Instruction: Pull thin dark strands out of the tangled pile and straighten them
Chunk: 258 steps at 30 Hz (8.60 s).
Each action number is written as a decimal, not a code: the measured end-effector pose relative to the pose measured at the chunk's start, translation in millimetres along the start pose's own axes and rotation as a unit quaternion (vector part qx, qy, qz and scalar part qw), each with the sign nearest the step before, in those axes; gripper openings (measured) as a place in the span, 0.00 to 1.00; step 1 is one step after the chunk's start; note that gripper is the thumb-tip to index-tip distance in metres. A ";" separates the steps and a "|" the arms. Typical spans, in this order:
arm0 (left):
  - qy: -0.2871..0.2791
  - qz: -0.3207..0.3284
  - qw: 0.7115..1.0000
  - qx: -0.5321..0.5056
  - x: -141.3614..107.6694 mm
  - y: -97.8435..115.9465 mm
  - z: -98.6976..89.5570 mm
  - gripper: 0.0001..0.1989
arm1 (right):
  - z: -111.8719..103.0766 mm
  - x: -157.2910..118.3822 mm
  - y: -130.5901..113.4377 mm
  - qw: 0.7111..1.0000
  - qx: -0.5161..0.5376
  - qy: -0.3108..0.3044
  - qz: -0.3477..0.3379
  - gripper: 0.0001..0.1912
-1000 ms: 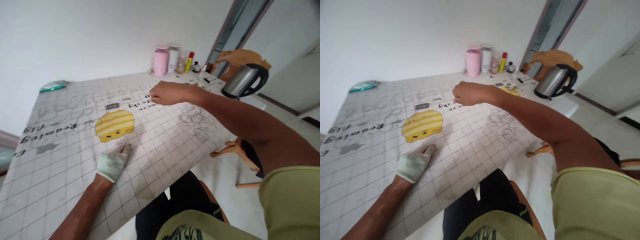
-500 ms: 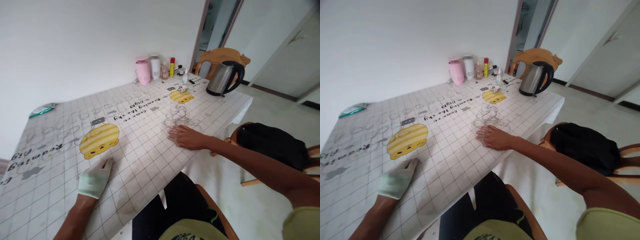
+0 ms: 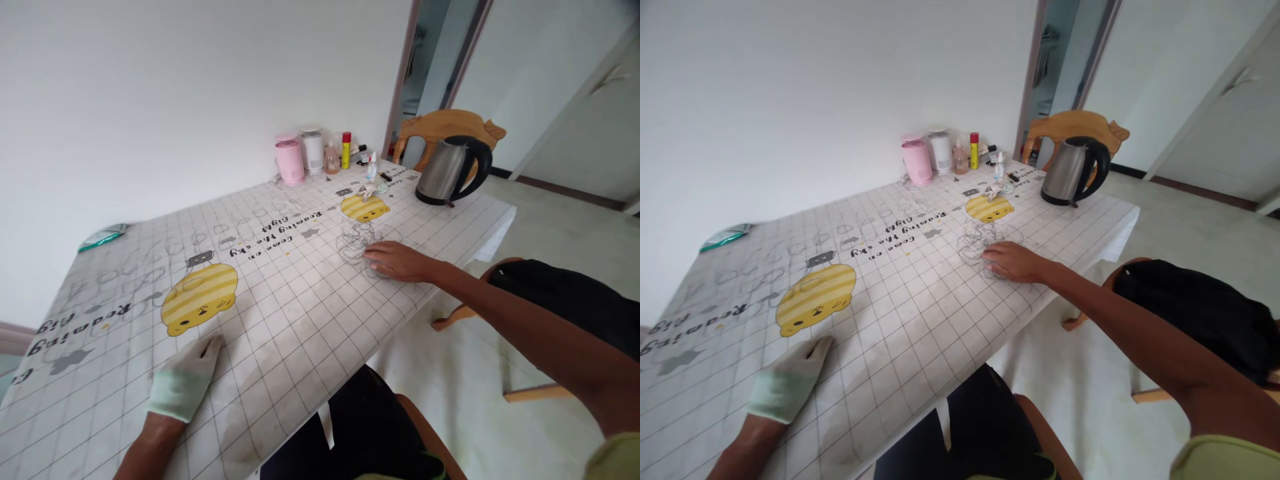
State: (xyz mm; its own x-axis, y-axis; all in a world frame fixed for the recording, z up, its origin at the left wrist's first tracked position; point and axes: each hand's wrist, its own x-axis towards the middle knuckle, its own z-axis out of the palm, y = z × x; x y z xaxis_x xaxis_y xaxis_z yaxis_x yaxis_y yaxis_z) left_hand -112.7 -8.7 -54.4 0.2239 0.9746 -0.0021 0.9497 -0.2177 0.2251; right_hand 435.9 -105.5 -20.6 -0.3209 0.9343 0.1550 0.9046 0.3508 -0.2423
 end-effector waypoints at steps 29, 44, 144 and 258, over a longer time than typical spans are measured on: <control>-0.034 -0.057 0.997 -0.027 2.8 -2.5 0.9 0.18 | -41.4 162.6 117.7 0.725 0.367 0.222 0.539 0.06; -0.035 -0.049 0.998 -0.032 7.0 -5.3 2.8 0.19 | -51.3 97.8 88.6 0.580 0.661 0.311 0.360 0.11; -0.051 -0.068 0.662 -0.745 24.0 87.6 -25.8 0.11 | 70.6 176.4 -216.6 0.834 0.547 0.073 0.010 0.17; 0.022 -0.003 0.593 -0.805 49.2 65.5 -19.2 0.17 | 55.7 165.6 -220.5 0.852 0.503 -0.115 -0.091 0.22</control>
State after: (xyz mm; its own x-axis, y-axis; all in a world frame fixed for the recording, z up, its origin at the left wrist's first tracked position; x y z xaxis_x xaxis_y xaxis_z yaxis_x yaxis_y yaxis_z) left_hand -43.7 26.0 -21.0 0.1825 0.9832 0.0095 -0.4961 0.0837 0.8642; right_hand 167.7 -24.7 5.1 -0.5813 0.8058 0.1131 0.1730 0.2582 -0.9505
